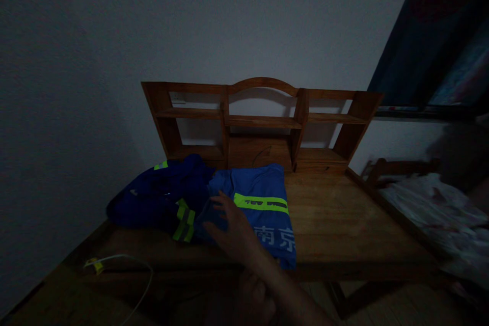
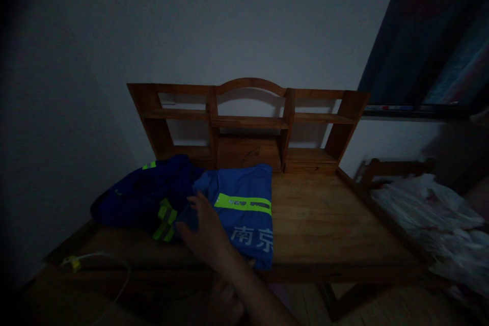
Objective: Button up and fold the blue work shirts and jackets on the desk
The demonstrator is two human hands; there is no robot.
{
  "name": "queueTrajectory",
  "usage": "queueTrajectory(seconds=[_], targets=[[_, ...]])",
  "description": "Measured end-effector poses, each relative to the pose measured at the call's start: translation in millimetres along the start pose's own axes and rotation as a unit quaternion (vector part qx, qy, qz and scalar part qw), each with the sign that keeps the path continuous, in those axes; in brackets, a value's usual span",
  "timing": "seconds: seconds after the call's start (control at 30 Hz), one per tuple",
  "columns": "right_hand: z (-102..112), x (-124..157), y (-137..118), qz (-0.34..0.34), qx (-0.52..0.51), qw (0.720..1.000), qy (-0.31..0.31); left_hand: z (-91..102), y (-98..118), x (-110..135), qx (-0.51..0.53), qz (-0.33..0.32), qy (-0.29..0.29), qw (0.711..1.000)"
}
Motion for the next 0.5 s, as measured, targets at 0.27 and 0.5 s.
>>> queueTrajectory(seconds=[0.27, 0.5], targets=[[122, 86, 58, 0.04, 0.31, 0.946, 0.083, 5.9, -114, -105, 0.059, -0.346, -0.142, 0.925], [110, 103, 69, 0.061, 0.416, 0.907, 0.031, -5.3, -149, -123, 0.042, -0.356, -0.176, 0.917]])
Point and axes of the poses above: each hand's wrist, its own x-axis away from the middle knuckle, its own z-axis out of the back of the hand, y = z × x, the point moved 2 cm from there along -x, towards the middle knuckle, and after that the axes turned 13 degrees about y, right-handed, at the moved point
